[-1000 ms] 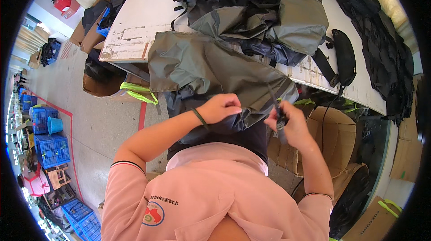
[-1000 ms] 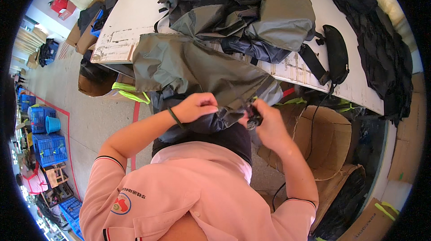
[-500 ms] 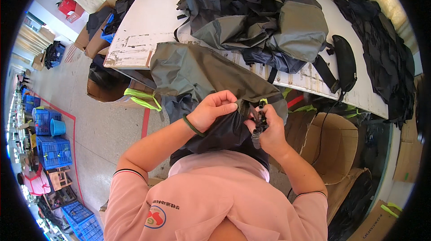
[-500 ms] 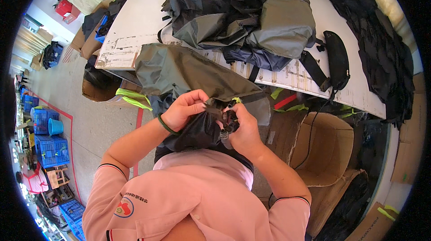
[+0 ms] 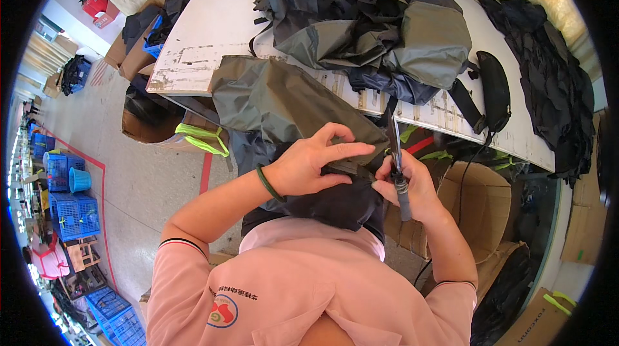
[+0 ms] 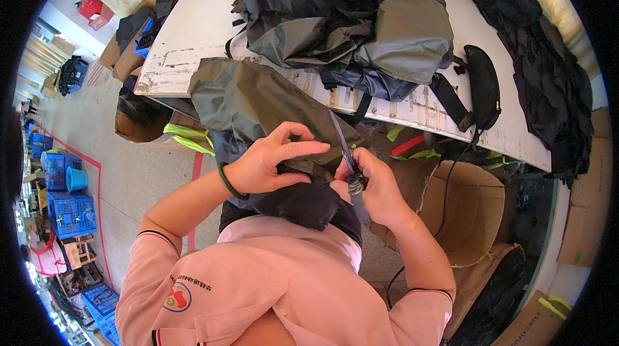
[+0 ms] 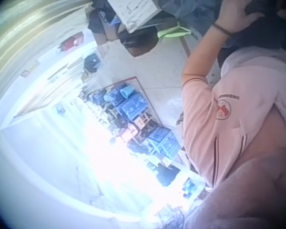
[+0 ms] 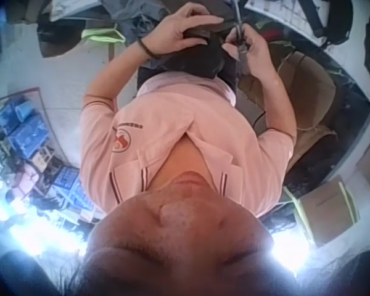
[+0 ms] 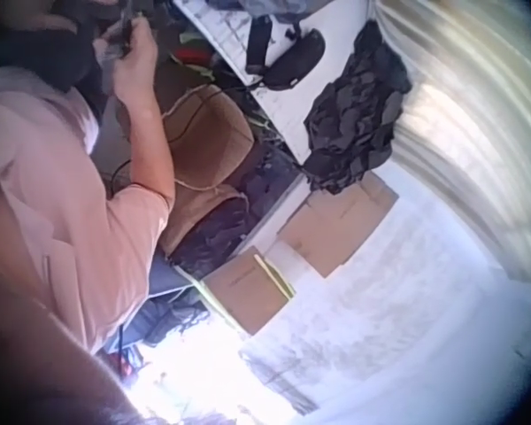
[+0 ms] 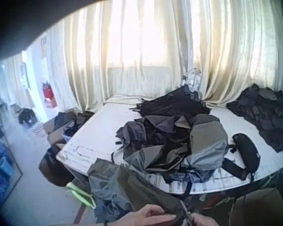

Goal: Inspecting and trimming loose threads from fabric pieces using scissors in a factory setting.

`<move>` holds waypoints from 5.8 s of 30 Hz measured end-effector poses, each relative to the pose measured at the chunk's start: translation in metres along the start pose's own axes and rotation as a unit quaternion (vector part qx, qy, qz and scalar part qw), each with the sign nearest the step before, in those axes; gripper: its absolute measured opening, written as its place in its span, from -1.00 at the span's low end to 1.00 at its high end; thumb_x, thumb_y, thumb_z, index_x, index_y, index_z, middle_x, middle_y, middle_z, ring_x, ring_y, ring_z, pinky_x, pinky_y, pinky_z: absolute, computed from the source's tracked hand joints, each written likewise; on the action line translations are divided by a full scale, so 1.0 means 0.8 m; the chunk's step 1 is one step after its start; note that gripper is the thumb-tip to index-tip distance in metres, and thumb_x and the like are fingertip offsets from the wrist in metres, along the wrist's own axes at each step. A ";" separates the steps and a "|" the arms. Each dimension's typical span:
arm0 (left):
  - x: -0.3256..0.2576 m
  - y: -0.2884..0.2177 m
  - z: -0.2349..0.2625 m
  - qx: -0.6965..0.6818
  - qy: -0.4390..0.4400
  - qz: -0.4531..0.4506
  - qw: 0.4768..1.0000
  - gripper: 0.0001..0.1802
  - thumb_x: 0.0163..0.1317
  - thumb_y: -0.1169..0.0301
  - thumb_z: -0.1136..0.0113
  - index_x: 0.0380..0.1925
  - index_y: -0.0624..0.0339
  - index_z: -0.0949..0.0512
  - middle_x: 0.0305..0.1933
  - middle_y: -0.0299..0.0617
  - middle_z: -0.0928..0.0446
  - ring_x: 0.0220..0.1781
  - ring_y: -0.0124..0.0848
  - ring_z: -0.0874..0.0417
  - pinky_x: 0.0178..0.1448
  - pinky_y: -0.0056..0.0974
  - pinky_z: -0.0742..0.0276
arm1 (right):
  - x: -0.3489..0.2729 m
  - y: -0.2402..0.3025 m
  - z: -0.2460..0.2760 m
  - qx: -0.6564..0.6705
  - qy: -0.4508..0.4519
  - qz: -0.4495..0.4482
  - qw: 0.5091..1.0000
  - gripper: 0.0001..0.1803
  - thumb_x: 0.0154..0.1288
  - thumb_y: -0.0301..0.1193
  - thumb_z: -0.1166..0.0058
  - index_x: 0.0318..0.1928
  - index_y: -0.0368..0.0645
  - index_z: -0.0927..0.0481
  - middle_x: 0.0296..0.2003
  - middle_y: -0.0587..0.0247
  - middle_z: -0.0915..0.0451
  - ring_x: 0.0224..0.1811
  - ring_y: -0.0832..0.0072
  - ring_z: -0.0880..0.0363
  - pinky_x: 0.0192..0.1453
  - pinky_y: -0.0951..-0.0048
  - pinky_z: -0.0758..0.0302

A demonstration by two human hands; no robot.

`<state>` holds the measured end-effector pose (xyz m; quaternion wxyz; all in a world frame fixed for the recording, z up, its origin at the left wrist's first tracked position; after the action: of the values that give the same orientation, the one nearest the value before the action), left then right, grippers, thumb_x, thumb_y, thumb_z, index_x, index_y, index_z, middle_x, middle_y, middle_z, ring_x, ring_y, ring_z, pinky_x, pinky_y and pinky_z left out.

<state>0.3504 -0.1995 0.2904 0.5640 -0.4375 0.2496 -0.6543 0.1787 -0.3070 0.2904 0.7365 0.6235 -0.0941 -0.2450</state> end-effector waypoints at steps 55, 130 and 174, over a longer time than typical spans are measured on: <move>-0.066 0.058 0.011 -0.059 -0.076 -0.011 0.995 -0.78 0.10 0.41 -0.32 -0.23 0.16 -0.55 -0.15 -0.16 -0.52 -0.03 -0.23 -0.51 0.05 -0.21 -0.42 | -0.022 -0.024 0.035 -0.189 0.036 -0.042 0.980 -0.68 -0.04 -0.55 -0.36 -0.35 -0.23 -0.43 -0.48 0.29 -0.49 -0.42 0.57 -0.38 -0.28 0.52 -0.39; -0.121 0.062 0.042 -0.366 -0.030 0.206 0.907 -0.85 0.13 0.57 -0.28 -0.37 0.20 -0.47 -0.40 -0.49 -0.42 -0.36 -0.71 -0.37 -0.30 -0.52 -0.31 | 0.066 0.034 -0.055 -0.459 0.128 0.221 0.851 -0.52 -0.23 -0.27 -0.40 -0.36 -0.19 -0.40 -0.41 0.09 -0.51 -0.30 0.08 -0.52 -0.25 0.19 -0.45; -0.050 0.130 0.390 0.264 -0.169 0.234 0.920 -0.57 0.13 0.20 -0.33 -0.09 0.22 -0.55 -0.03 -0.14 -0.56 0.04 -0.32 -0.56 0.18 -0.25 -0.43 | 0.078 0.007 0.055 -0.250 -0.134 0.076 0.956 -0.53 -0.12 -0.38 -0.50 -0.34 -0.27 -0.43 -0.49 0.21 -0.54 -0.42 0.54 -0.50 -0.30 0.47 -0.42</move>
<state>0.6702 -0.1341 0.3468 0.8300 -0.3059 0.0635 -0.4621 0.2143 -0.3750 0.2941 0.8656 0.3723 -0.1746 -0.2857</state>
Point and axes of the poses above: each hand's wrist, its own x-axis towards the middle knuckle, its own z-axis out of the back of the hand, y = z × x, the point moved 4 cm from there along x, towards the middle knuckle
